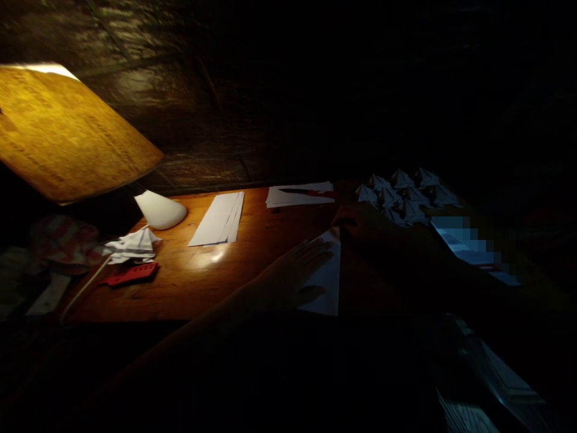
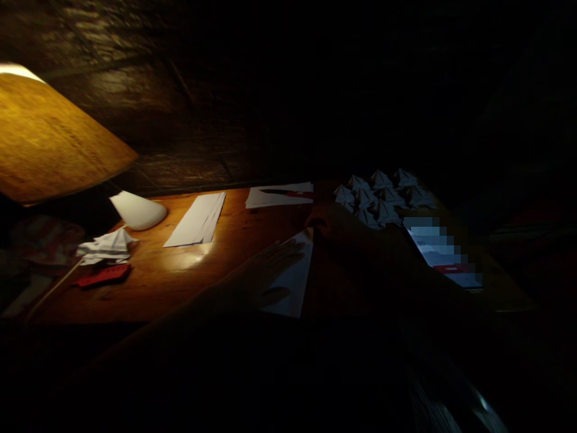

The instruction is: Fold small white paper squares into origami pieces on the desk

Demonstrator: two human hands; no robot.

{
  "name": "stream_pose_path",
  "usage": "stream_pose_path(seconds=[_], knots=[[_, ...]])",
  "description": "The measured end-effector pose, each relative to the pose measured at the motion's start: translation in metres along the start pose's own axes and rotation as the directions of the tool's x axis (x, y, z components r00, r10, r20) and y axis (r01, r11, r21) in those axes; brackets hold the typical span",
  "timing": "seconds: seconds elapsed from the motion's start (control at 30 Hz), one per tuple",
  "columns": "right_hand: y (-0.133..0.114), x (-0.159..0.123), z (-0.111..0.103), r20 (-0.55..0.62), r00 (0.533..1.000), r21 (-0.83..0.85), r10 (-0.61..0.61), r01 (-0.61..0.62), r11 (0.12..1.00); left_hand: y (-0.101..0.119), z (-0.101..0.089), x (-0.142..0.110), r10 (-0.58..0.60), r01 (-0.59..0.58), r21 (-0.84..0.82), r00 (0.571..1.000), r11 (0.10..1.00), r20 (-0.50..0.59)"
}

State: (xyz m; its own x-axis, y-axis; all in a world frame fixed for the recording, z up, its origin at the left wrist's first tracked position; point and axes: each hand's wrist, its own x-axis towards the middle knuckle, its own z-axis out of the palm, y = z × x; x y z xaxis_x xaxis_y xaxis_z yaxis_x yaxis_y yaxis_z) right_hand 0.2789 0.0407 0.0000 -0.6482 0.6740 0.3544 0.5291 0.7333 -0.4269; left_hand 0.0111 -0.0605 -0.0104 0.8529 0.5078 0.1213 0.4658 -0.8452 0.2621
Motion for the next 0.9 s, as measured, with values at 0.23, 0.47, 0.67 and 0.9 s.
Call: stream_pose_path(seconds=[0.23,0.47,0.67,0.9], knots=[[0.003,0.002,-0.006,0.082,0.996,-0.191,-0.042,0.057,0.980,0.004,-0.007,0.002,-0.005,0.005,-0.016,1.000,1.000,-0.004],[0.015,0.003,-0.005,0.094,0.981,-0.172,-0.167,0.182,0.968,0.002,-0.003,0.000,-0.018,0.018,0.040,1.000,0.999,-0.005],[0.022,-0.007,-0.007,0.129,0.942,-0.217,-0.310,0.332,0.918,0.001,0.000,-0.001,-0.035,0.035,0.088,0.999,0.996,0.004],[-0.006,-0.011,-0.012,0.175,0.967,-0.323,-0.186,0.235,0.917,0.000,-0.001,0.000,-0.017,0.016,0.094,1.000,0.995,0.016]])
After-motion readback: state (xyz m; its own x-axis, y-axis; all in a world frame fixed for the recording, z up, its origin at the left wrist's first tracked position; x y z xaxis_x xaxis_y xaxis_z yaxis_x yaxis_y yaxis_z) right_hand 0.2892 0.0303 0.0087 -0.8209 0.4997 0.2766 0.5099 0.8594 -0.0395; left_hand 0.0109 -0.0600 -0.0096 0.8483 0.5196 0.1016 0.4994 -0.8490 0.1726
